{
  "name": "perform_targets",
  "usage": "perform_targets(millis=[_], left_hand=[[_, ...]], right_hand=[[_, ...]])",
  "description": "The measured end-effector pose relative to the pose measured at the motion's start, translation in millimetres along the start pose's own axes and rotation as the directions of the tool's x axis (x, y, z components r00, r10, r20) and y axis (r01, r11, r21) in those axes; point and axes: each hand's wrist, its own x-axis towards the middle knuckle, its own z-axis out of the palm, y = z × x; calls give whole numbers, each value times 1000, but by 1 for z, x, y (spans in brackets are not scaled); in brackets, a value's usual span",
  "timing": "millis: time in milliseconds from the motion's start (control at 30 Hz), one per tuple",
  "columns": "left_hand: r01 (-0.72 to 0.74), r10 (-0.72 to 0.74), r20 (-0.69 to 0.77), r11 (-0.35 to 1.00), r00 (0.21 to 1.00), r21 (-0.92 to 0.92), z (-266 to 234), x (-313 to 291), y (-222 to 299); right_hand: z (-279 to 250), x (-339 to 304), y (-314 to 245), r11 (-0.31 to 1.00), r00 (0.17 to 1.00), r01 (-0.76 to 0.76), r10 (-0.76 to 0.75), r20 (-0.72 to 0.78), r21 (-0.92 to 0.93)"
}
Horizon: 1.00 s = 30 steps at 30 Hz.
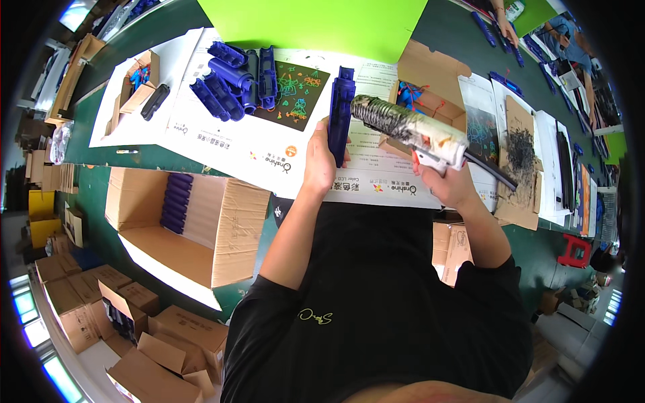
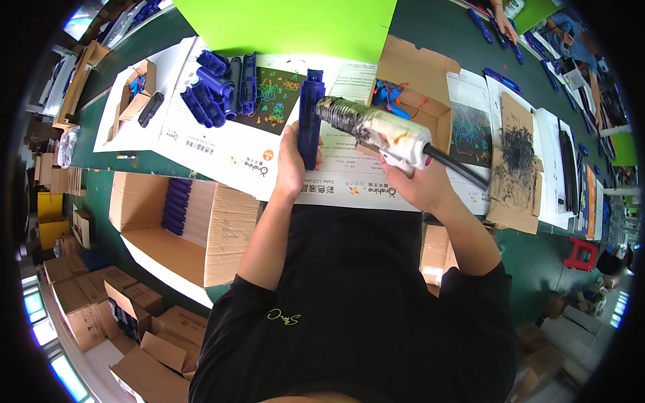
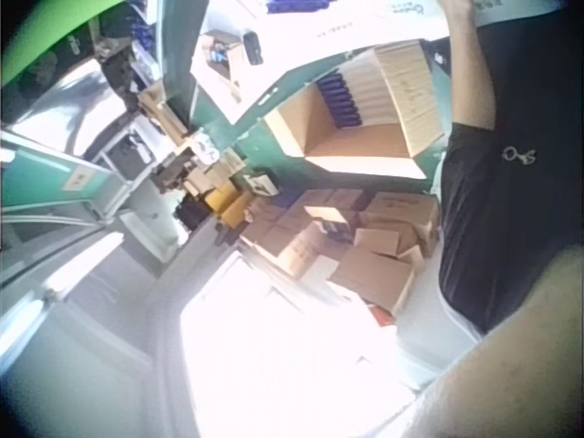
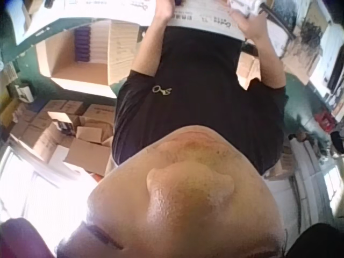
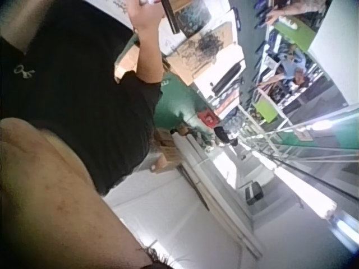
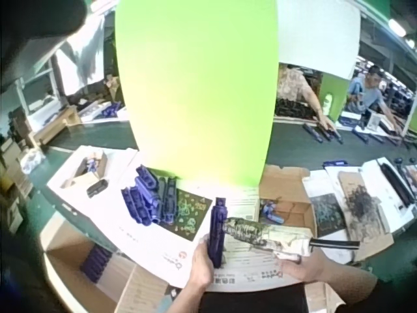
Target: The person assembles blue plastic housing components by applying glue with a glue gun.
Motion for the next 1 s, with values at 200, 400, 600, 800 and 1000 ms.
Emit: perform_targets(millis=[200,400,600,800,1000], left_hand=[[-4,4,-22,1000,1000,-6,-4,0,-2],[-27,27,-1,999,1000,-18,-4,7,3],[65,-69,-80,997,994,-46,12,8,-3],[59,-56,-153,998,987,14,7,-3,-5],[9,-8,-43,1000,999,12,5,1,-3]], right_hand=[[5,1,-6,982,998,-40,47,-34,186],[1,15,-5,998,997,59,-58,-57,5],[-9,6,4,949,955,295,-296,9,-112],[9,18,4,986,986,161,-163,-27,-41],[-6,8,-37,993,994,71,-78,-78,-96]])
